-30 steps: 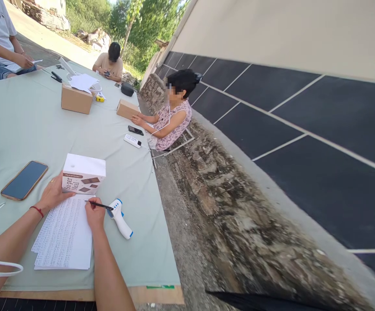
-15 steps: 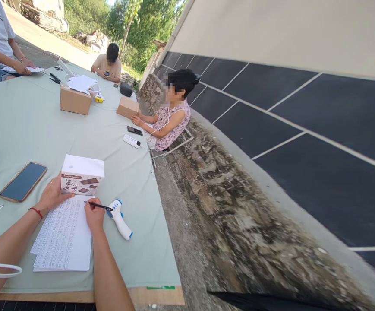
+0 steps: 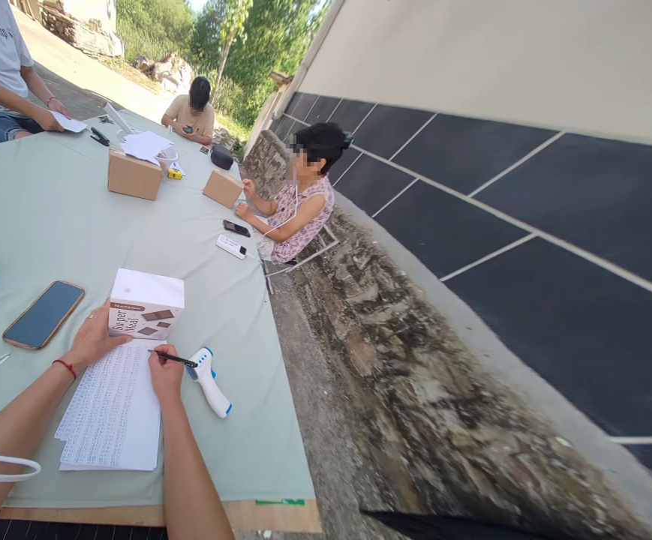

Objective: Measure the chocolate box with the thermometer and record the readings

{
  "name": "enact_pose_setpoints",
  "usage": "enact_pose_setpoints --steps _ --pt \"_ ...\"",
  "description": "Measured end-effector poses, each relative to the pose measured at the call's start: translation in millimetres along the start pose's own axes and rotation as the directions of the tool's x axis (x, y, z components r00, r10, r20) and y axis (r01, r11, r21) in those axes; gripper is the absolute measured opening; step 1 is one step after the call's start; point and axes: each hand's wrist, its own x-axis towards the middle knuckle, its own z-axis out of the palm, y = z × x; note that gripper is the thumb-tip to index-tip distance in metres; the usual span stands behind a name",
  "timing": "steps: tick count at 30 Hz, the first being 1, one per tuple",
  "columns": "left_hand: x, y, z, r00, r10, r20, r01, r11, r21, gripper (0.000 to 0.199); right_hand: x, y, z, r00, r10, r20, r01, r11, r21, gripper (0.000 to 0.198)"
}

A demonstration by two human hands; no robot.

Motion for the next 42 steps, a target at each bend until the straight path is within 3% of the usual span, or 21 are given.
enact_pose_setpoints --steps 10,26,42 --pt "-0.1 -1.4 -0.7 1.000 0.025 -0.010 -0.025 1.000 0.001 0.093 0.4 0.5 0.5 1.000 -0.016 0.000 0.016 1.000 -0.013 0.013" --pt "-0.6 -3.8 2.2 1.000 0.012 -0.015 -0.012 1.000 0.005 0.104 0.3 4.1 1.1 0.999 -0.038 -0.033 0.038 0.999 0.018 0.016" --pt "-1.3 0.3 0.7 1.000 -0.005 -0.010 0.005 1.000 0.009 0.102 1.0 7.3 -0.1 0.999 -0.048 -0.003 0.048 0.999 -0.004 0.015"
